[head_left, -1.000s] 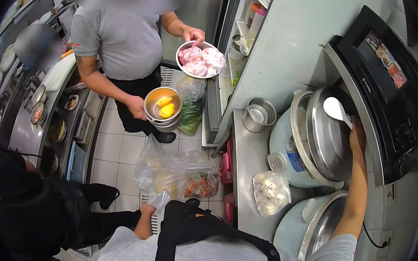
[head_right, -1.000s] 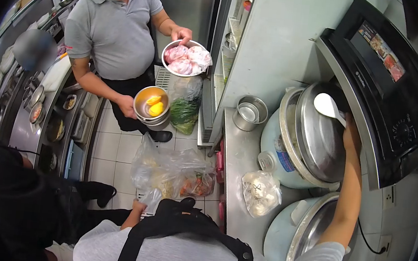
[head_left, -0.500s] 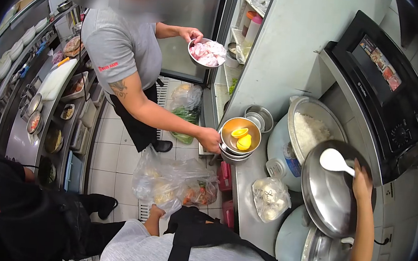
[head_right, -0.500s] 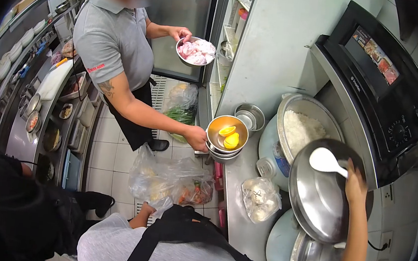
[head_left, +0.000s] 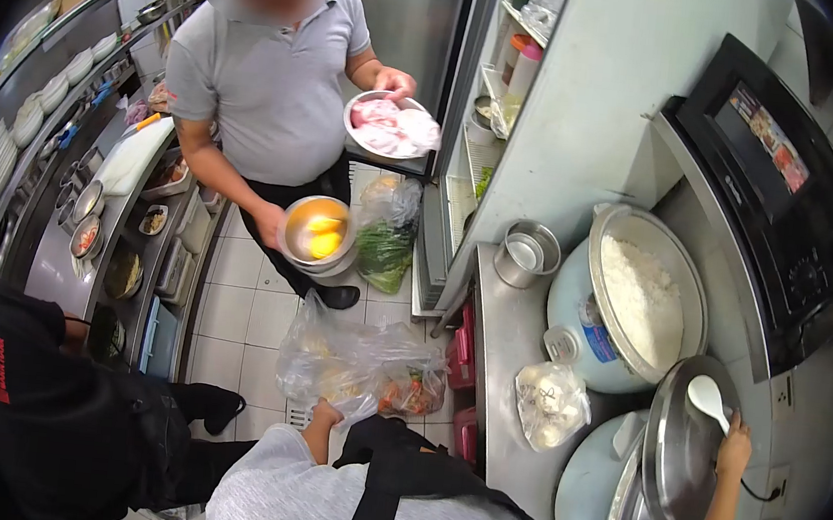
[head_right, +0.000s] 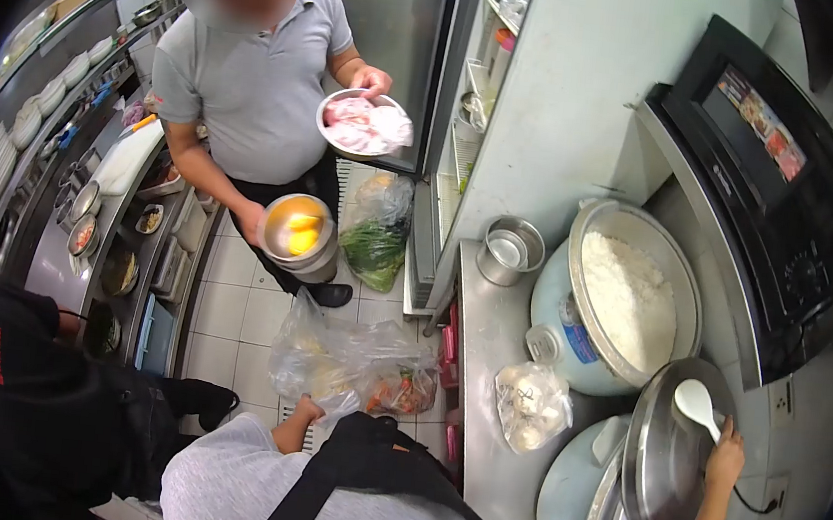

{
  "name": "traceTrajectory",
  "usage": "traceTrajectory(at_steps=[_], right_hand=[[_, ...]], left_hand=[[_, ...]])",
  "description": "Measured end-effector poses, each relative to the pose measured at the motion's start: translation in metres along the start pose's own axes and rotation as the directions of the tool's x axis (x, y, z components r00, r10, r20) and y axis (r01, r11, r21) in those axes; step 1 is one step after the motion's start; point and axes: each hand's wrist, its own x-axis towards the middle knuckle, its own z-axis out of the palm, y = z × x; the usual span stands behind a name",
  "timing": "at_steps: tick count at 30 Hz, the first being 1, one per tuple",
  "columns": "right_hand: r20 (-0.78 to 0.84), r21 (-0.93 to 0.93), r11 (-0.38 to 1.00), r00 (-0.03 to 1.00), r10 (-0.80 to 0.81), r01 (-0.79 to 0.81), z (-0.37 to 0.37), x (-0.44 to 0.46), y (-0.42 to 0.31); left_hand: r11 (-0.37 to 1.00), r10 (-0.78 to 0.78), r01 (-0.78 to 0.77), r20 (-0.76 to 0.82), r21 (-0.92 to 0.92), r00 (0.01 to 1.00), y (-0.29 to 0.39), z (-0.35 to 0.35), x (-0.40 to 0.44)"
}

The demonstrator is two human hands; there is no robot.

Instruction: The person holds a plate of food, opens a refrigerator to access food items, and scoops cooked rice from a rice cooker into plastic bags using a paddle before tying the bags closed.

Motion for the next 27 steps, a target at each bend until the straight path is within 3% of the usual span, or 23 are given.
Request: traceTrajectory(at_steps=[5,8,10,12,13,14,15,18,19,20,21,22,23,25,27], right_hand=[[-0.029,0.075,0.997,1.000,0.007,-0.005,0.020,0.000,0.015],[-0.046,-0.037,0.999,0.998,-0.042,0.041,-0.010,0.004,-0.005],[-0.187,-0.015,0.995,0.977,-0.105,0.104,-0.022,0.012,-0.026],[-0.028,0.218,0.976,0.999,-0.017,0.023,-0.049,0.020,-0.066],[-0.180,0.351,0.923,0.979,-0.099,0.158,-0.056,0.017,-0.088],[-0.080,0.502,0.849,0.986,-0.146,0.167,-0.075,0.020,-0.114],[-0.101,0.626,0.751,0.977,-0.188,0.209,-0.076,0.024,-0.136],[-0.143,0.813,0.496,0.930,-0.339,0.306,-0.081,0.034,-0.211],[-0.091,0.883,0.395,0.918,-0.385,0.253,-0.087,0.036,-0.239],[-0.229,0.894,0.277,0.889,-0.395,0.353,-0.068,0.041,-0.268],[-0.018,0.942,0.289,0.886,-0.463,0.170,-0.083,0.036,-0.290],[0.088,0.935,0.338,0.851,-0.518,0.109,-0.089,0.033,-0.310],[0.085,0.945,0.310,0.830,-0.552,0.109,-0.082,0.031,-0.328],[-0.021,0.936,0.273,0.809,-0.587,0.222,-0.078,0.019,-0.348],[-0.048,0.926,0.241,0.724,-0.688,0.291,-0.059,0.017,-0.358]], left_hand=[[0.997,0.069,-0.071,0.042,0.032,0.997,-0.001,-0.006,-0.010],[0.996,0.089,-0.089,0.016,0.030,0.996,-0.016,0.014,0.007],[0.996,0.088,-0.087,-0.008,0.032,0.996,-0.019,0.015,0.006],[0.969,0.245,-0.244,-0.044,0.026,0.968,-0.010,0.005,-0.013],[0.968,0.251,-0.250,-0.047,0.029,0.967,0.004,-0.001,-0.026],[0.918,0.394,-0.397,-0.127,0.003,0.910,0.019,-0.005,-0.040],[0.844,0.523,-0.536,-0.208,-0.009,0.827,0.035,-0.010,-0.054],[0.607,0.727,-0.784,-0.306,-0.129,0.614,0.104,-0.037,-0.105],[0.515,0.774,-0.842,-0.334,-0.160,0.537,0.132,-0.050,-0.130],[0.435,0.796,-0.876,-0.365,-0.207,0.482,0.158,-0.063,-0.157],[0.350,0.811,-0.902,-0.400,-0.252,0.426,0.184,-0.076,-0.185],[0.278,0.823,-0.927,-0.436,-0.250,0.364,0.206,-0.088,-0.212],[0.204,0.827,-0.948,-0.476,-0.243,0.300,0.225,-0.099,-0.236],[0.133,0.819,-0.956,-0.514,-0.262,0.254,0.251,-0.114,-0.276],[0.067,0.805,-0.958,-0.552,-0.279,0.218,0.254,-0.121,-0.296]])
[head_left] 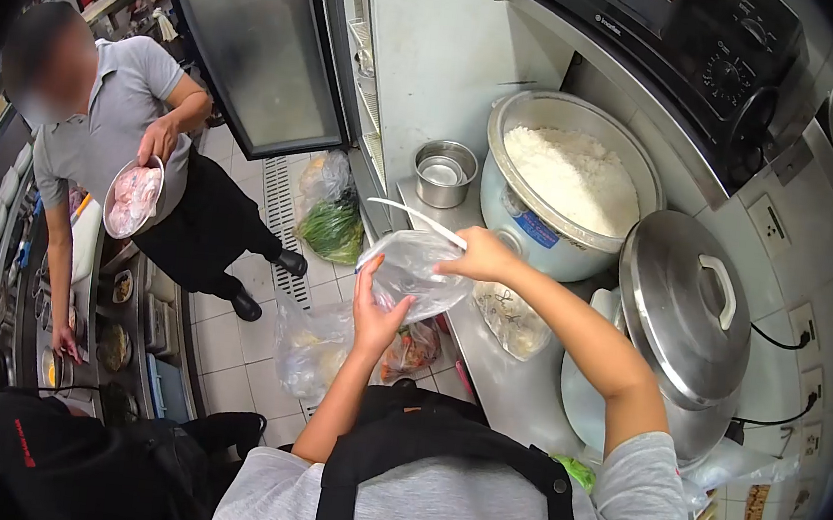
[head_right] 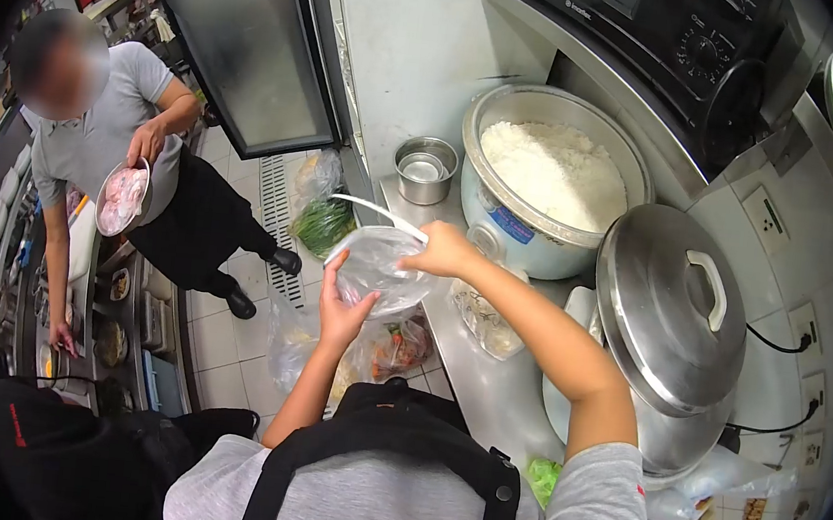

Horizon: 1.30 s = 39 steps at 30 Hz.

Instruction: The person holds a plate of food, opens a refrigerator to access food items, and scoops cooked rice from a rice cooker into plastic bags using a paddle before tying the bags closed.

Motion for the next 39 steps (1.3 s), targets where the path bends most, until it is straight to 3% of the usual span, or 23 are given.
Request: traceTrajectory(at_steps=[3,4,5,6,8,10,11,12,13,14,15,16,18,20,22,26,27,30,31,37,39], right_hand=[[-0.104,0.117,0.992,0.992,0.067,-0.055,0.001,-0.002,0.010],[-0.103,0.117,0.992,0.993,0.064,-0.052,-0.004,-0.005,0.007],[-0.138,0.233,0.971,0.987,0.084,-0.050,-0.012,-0.010,0.000],[-0.171,0.346,0.937,0.979,0.108,-0.043,-0.017,-0.013,-0.002],[-0.215,0.370,0.929,0.975,0.060,0.025,-0.015,-0.015,-0.002],[-0.016,0.420,0.905,0.996,0.086,-0.072,-0.027,-0.027,-0.014],[0.090,0.507,0.848,0.988,0.127,-0.156,-0.037,-0.030,-0.021],[0.089,0.515,0.843,0.988,0.126,-0.154,-0.045,-0.028,-0.021],[0.013,0.648,0.740,0.974,0.225,-0.180,-0.055,-0.022,-0.019],[-0.048,0.764,0.620,0.942,0.332,-0.180,-0.066,-0.014,-0.013],[-0.181,0.722,0.686,0.933,0.312,-0.090,-0.076,-0.006,0.001],[-0.310,0.665,0.747,0.907,0.286,-0.008,-0.087,0.001,0.019],[-0.522,0.254,0.958,0.815,0.253,-0.135,-0.110,0.018,0.056],[-0.532,-0.105,0.950,0.824,0.195,-0.293,-0.129,0.040,0.106],[-0.485,-0.313,0.775,0.794,0.366,-0.549,-0.140,0.058,0.130],[-0.489,-0.433,0.629,0.755,0.437,-0.645,-0.143,0.079,0.148],[-0.454,-0.490,0.592,0.767,0.453,-0.640,-0.145,0.084,0.151],[-0.411,-0.555,0.565,0.792,0.451,-0.610,-0.145,0.090,0.163],[-0.408,-0.556,0.583,0.805,0.430,-0.593,-0.144,0.089,0.166],[-0.258,-0.625,0.608,0.865,0.431,-0.489,-0.156,0.073,0.152],[-0.256,-0.623,0.603,0.858,0.445,-0.499,-0.155,0.069,0.150]], left_hand=[[0.998,0.066,-0.066,-0.029,0.001,0.997,0.006,0.001,-0.011],[0.992,0.088,-0.081,-0.065,0.101,0.994,-0.001,-0.001,-0.022],[0.975,0.115,-0.094,-0.096,0.201,0.989,-0.004,-0.003,-0.032],[0.974,0.117,-0.095,-0.096,0.205,0.989,-0.005,-0.004,-0.041],[0.967,0.126,-0.096,-0.112,0.237,0.986,-0.005,-0.003,-0.049],[0.958,0.119,-0.090,-0.093,0.273,0.988,-0.006,0.002,-0.038],[0.948,0.107,-0.079,-0.073,0.309,0.992,-0.006,0.003,-0.031],[0.935,0.092,-0.069,-0.050,0.347,0.995,-0.007,0.001,-0.025],[0.933,0.095,-0.074,-0.044,0.351,0.995,-0.013,0.000,-0.020],[0.970,-0.091,0.071,0.077,0.230,0.993,-0.025,0.000,-0.012],[0.964,-0.256,0.232,0.219,0.127,0.942,-0.039,0.003,-0.003],[0.966,-0.249,0.225,0.228,0.128,0.941,-0.057,0.007,0.003],[0.996,-0.055,0.030,0.301,0.087,0.952,-0.088,0.021,0.010],[0.994,-0.109,0.094,0.362,0.060,0.926,-0.093,0.031,0.016],[0.987,-0.094,0.142,0.448,-0.075,0.889,-0.107,0.040,0.018],[0.981,-0.067,0.139,0.439,-0.135,0.896,-0.125,0.038,0.020],[0.926,-0.229,0.337,0.456,-0.170,0.860,-0.129,0.033,0.019],[0.848,-0.371,0.474,0.372,-0.238,0.851,-0.130,0.015,0.026],[0.676,-0.535,0.642,0.358,-0.362,0.765,-0.111,0.009,0.036],[0.550,-0.588,0.509,0.126,-0.662,0.799,-0.124,0.013,0.086],[0.521,-0.562,0.469,0.127,-0.713,0.817,-0.113,0.020,0.116]])
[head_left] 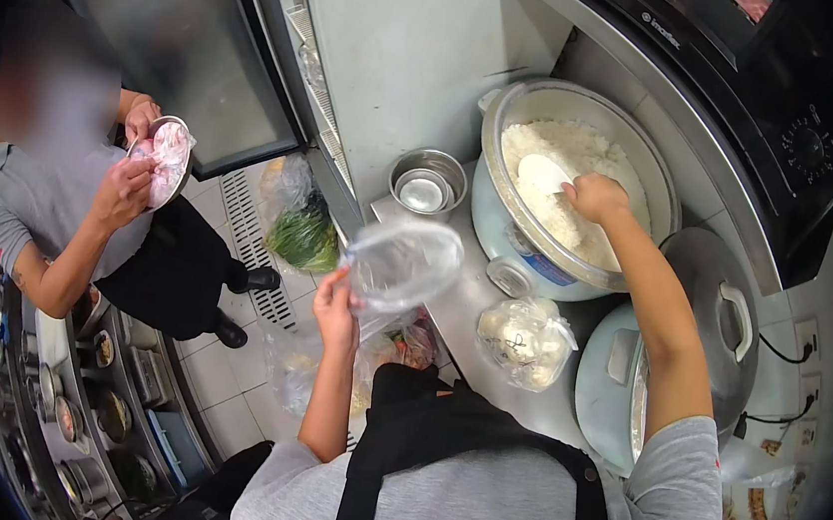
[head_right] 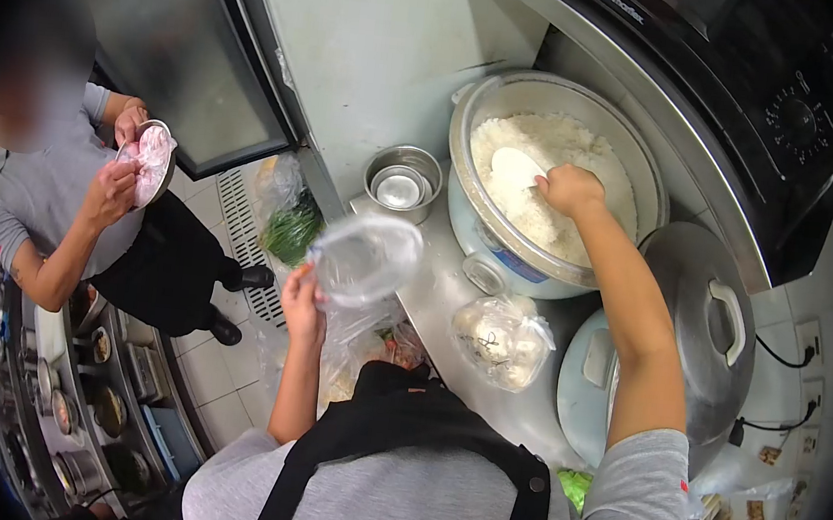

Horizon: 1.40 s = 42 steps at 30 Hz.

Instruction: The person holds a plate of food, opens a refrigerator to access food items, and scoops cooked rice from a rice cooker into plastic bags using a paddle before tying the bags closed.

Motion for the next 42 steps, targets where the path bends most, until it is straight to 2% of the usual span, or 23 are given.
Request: traceTrajectory(at_steps=[5,9,13,15,16,18,19,21,22,23,24,25,26,27,28,29,31,32,33,35,37,41,42], right_hand=[[0.013,-0.003,0.999,0.999,0.034,-0.034,0.000,-0.014,-0.003],[0.038,0.047,0.998,0.998,0.040,-0.041,0.005,-0.022,0.000],[0.075,0.081,0.996,0.997,0.037,-0.043,0.005,-0.031,0.001],[0.084,0.072,0.997,0.996,0.031,-0.037,-0.001,-0.041,-0.003],[0.088,0.062,0.998,0.996,0.016,-0.022,-0.007,-0.045,-0.005],[0.126,0.026,1.000,0.992,0.004,-0.007,-0.018,-0.056,-0.008],[0.158,-0.008,1.000,0.987,-0.012,0.013,-0.022,-0.056,-0.008],[0.143,0.007,1.000,0.990,-0.011,0.010,-0.028,-0.044,0.005],[0.129,0.028,1.000,0.992,-0.011,0.008,-0.031,-0.036,0.013],[0.136,0.019,1.000,0.991,-0.018,0.015,-0.032,-0.029,0.020],[0.034,0.039,0.997,0.998,0.062,-0.063,-0.034,-0.021,0.027],[-0.066,0.070,0.988,0.988,0.142,-0.138,-0.034,-0.013,0.034],[-0.059,0.067,0.989,0.989,0.132,-0.128,-0.029,-0.001,0.043],[-0.085,0.060,0.983,0.981,0.177,-0.172,-0.019,0.013,0.052],[-0.111,0.055,0.975,0.969,0.220,-0.215,-0.007,0.026,0.060],[-0.105,0.052,0.977,0.972,0.210,-0.205,0.006,0.042,0.068],[-0.163,0.125,0.918,0.904,0.394,-0.378,0.018,0.068,0.076],[-0.163,0.120,0.921,0.908,0.386,-0.370,0.020,0.075,0.078],[-0.117,0.101,0.925,0.919,0.377,-0.367,0.022,0.080,0.079],[-0.058,0.080,0.931,0.930,0.362,-0.357,0.027,0.087,0.075],[-0.106,0.056,0.951,0.946,0.308,-0.303,0.030,0.089,0.076],[-0.046,0.039,0.971,0.970,0.239,-0.237,0.036,0.088,0.081],[-0.035,0.043,0.984,0.984,0.176,-0.174,0.037,0.087,0.083]], left_hand=[[0.948,0.207,-0.180,0.079,-0.263,0.975,0.034,0.081,0.041],[0.933,0.256,-0.143,0.330,-0.330,0.909,0.044,0.167,0.059],[0.936,0.329,-0.225,0.449,-0.270,0.831,0.019,0.252,0.087],[0.954,0.299,-0.266,0.549,-0.141,0.781,0.013,0.282,0.097],[0.955,0.295,-0.260,0.551,-0.143,0.780,0.007,0.296,0.105],[0.918,0.371,-0.375,0.610,-0.128,0.700,-0.014,0.314,0.121],[0.919,0.371,-0.372,0.608,-0.132,0.702,-0.022,0.318,0.127],[0.859,0.390,-0.513,0.643,0.004,0.659,-0.037,0.324,0.141],[0.859,0.393,-0.512,0.636,0.002,0.664,-0.039,0.325,0.144],[0.876,0.353,-0.478,0.587,0.067,0.729,-0.044,0.323,0.144],[0.890,0.311,-0.438,0.531,0.129,0.788,-0.048,0.322,0.146],[0.891,0.310,-0.434,0.521,0.131,0.795,-0.051,0.323,0.147],[0.734,0.500,-0.645,0.476,0.210,0.724,-0.052,0.322,0.147],[0.522,0.661,-0.799,0.450,0.299,0.601,-0.053,0.321,0.147],[0.651,0.563,-0.711,0.460,0.264,0.687,-0.050,0.320,0.144],[0.652,0.562,-0.707,0.452,0.273,0.693,-0.048,0.319,0.142],[0.652,0.550,-0.701,0.456,0.289,0.699,-0.048,0.319,0.144],[0.533,0.636,-0.789,0.470,0.305,0.612,-0.051,0.319,0.148],[0.534,0.638,-0.787,0.463,0.310,0.615,-0.054,0.321,0.151],[0.752,0.531,-0.649,0.479,0.116,0.699,-0.056,0.320,0.154],[0.771,0.519,-0.629,0.479,0.094,0.708,-0.055,0.319,0.151],[0.788,0.496,-0.609,0.498,0.085,0.711,-0.048,0.317,0.145],[0.792,0.494,-0.605,0.492,0.087,0.717,-0.048,0.317,0.145]])
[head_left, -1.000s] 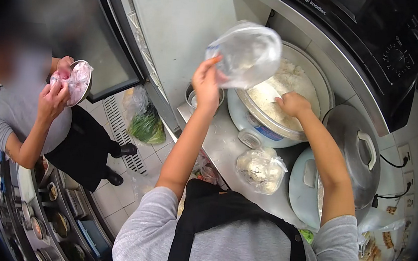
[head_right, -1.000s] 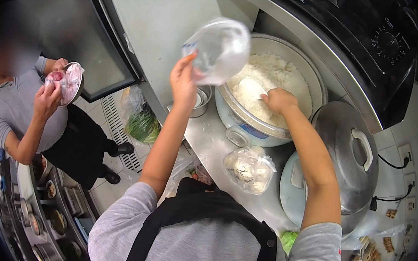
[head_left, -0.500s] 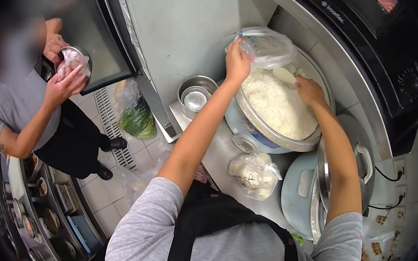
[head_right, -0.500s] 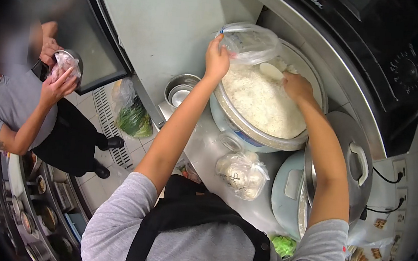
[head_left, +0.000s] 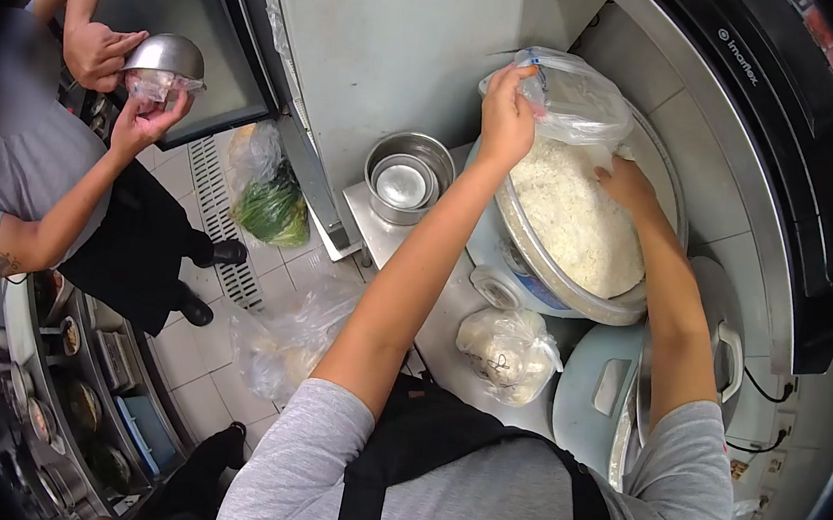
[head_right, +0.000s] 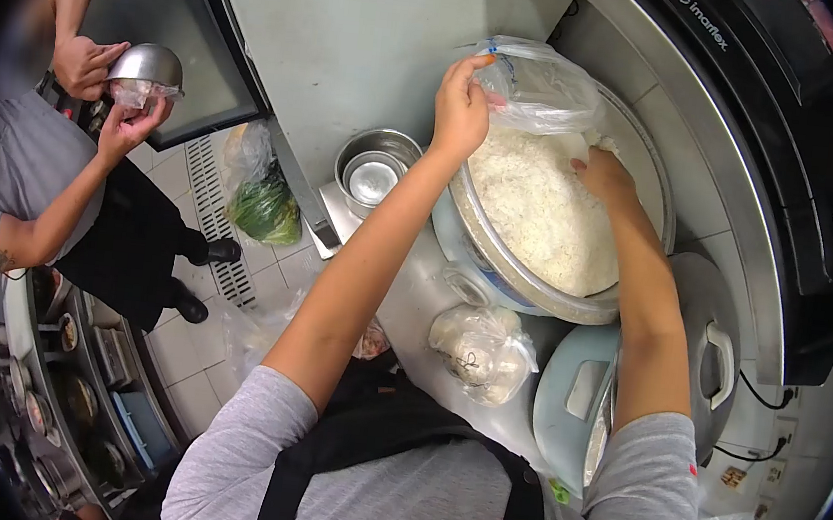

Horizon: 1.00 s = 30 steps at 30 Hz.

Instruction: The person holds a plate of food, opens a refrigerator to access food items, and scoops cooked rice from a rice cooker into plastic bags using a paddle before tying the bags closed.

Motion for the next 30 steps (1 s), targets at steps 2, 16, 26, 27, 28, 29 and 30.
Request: traceTrajectory(at_steps=[2,16,26,27,28,29,30], right_hand=[[0.021,0.004,0.998,0.998,-0.064,0.064,-0.006,-0.011,-0.007],[0.162,0.152,0.971,0.964,-0.209,0.185,-0.015,-0.057,-0.038],[0.116,0.217,0.907,0.913,-0.390,0.360,-0.007,-0.092,-0.079],[0.114,0.259,0.892,0.905,-0.410,0.371,-0.003,-0.095,-0.077],[0.111,0.260,0.894,0.909,-0.402,0.364,-0.002,-0.099,-0.077],[0.152,0.257,0.902,0.907,-0.393,0.348,-0.002,-0.104,-0.079],[0.191,0.254,0.908,0.903,-0.384,0.333,-0.001,-0.109,-0.080]], left_hand=[[1.000,0.010,-0.010,0.005,0.004,1.000,-0.005,0.001,0.002],[0.999,0.013,-0.012,-0.022,0.053,1.000,0.002,0.000,0.001],[0.973,0.149,-0.143,-0.018,0.184,0.989,-0.011,0.004,0.004],[0.973,0.151,-0.147,-0.010,0.179,0.988,-0.015,0.005,0.004],[0.971,0.136,-0.134,0.001,0.196,0.991,-0.013,0.005,0.004],[0.969,0.122,-0.122,0.012,0.214,0.992,-0.011,0.005,0.004],[0.969,0.126,-0.127,0.019,0.211,0.992,-0.009,0.006,0.003]])
